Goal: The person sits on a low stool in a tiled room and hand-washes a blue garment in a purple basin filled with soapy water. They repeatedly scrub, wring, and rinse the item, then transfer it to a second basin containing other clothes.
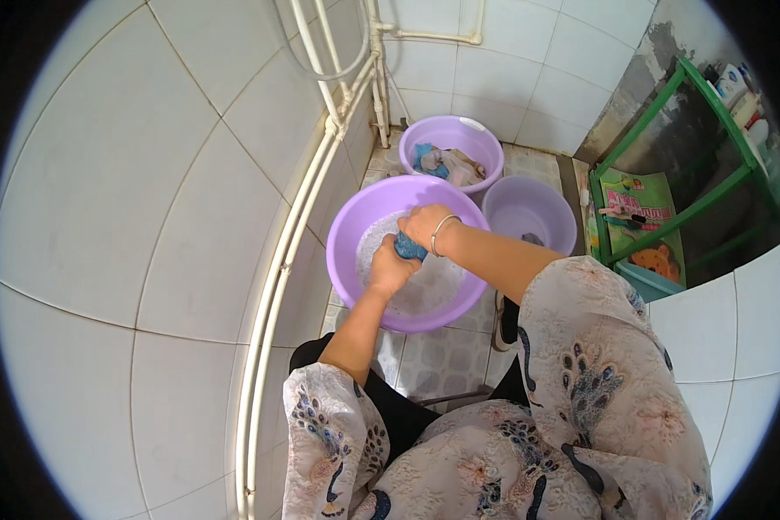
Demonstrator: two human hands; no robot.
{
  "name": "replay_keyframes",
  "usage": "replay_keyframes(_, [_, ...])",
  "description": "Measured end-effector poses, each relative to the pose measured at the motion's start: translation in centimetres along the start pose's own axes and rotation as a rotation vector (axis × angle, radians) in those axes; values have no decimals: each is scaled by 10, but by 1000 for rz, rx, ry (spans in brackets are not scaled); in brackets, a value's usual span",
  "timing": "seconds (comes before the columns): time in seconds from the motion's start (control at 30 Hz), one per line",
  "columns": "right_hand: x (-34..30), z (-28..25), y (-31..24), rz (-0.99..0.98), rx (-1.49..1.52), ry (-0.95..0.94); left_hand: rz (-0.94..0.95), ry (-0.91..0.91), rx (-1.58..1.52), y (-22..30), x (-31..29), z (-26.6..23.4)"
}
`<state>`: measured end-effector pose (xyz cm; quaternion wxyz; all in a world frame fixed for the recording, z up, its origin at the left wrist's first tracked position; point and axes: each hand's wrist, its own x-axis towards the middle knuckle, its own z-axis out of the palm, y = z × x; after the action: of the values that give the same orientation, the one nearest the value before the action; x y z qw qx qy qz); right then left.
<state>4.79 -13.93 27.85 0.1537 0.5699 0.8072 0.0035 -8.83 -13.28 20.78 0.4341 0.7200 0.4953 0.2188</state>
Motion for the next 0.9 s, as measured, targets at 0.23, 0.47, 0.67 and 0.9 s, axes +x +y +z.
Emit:
replay_keyframes(0.23, [-1,10,6,110,147,-64,17,-27,143,13,0,2])
replay_keyframes(0.47, [-3,57,12,161,321,176,23,-3,175,14,0,1])
replay_keyframes(0.67, [-36,67,28,48,868,350,138,44,22,2,11,-10])
replay_keyframes(0.9, [-33,76,53,283,1838,143,176,-12,-118,31,14,-21])
